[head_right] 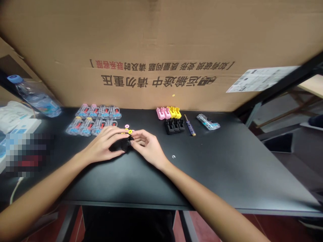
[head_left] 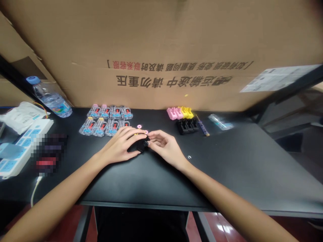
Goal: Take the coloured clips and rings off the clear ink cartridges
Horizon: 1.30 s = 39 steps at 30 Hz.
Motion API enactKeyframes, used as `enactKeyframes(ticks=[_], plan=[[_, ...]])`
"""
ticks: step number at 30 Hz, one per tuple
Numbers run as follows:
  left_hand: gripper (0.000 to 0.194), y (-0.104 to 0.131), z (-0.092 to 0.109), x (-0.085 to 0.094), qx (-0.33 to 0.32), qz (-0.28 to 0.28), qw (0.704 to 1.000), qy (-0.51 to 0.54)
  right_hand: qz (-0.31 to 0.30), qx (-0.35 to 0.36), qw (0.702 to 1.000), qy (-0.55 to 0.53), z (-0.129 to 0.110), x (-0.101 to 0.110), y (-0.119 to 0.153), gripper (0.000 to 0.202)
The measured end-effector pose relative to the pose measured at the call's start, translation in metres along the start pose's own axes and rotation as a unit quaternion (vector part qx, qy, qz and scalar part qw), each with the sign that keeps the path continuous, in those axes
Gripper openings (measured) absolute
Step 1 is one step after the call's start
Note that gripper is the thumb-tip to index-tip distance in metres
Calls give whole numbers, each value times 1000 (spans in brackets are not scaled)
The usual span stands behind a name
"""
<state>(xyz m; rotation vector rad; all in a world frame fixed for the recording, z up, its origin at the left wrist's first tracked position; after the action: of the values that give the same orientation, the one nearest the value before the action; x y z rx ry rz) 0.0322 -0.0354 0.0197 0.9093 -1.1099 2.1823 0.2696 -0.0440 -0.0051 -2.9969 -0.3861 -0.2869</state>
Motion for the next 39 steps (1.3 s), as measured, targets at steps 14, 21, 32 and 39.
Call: enactKeyframes(ticks=[14, 21, 32, 39], plan=[[57, 1, 3, -4, 50, -3, 997, 55, 12, 86, 993, 82, -5, -2, 6, 24], [50, 2, 0, -5, 18, -21, 999, 29, 25, 141, 977, 156, -8, -1, 6, 11], [43, 1, 1, -3, 29, -12, 999, 20, 16, 106, 979, 171, -10, 0, 8, 18], [27, 2, 5, 1, 51, 61, 995, 56, -38, 137, 971, 193, -14, 0, 8, 34]])
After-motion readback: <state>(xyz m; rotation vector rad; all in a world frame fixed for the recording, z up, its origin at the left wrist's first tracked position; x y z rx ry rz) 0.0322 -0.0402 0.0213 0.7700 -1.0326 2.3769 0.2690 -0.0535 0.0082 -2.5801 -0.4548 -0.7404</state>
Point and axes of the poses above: each hand's wrist, its own y-axis away from the middle knuckle, its own x-axis out of the back of the hand, z = x × y, the point moved 1 cm from there along -y, towards the middle knuckle, and after that the axes turned 12 degrees about y, right-handed, at the moved point
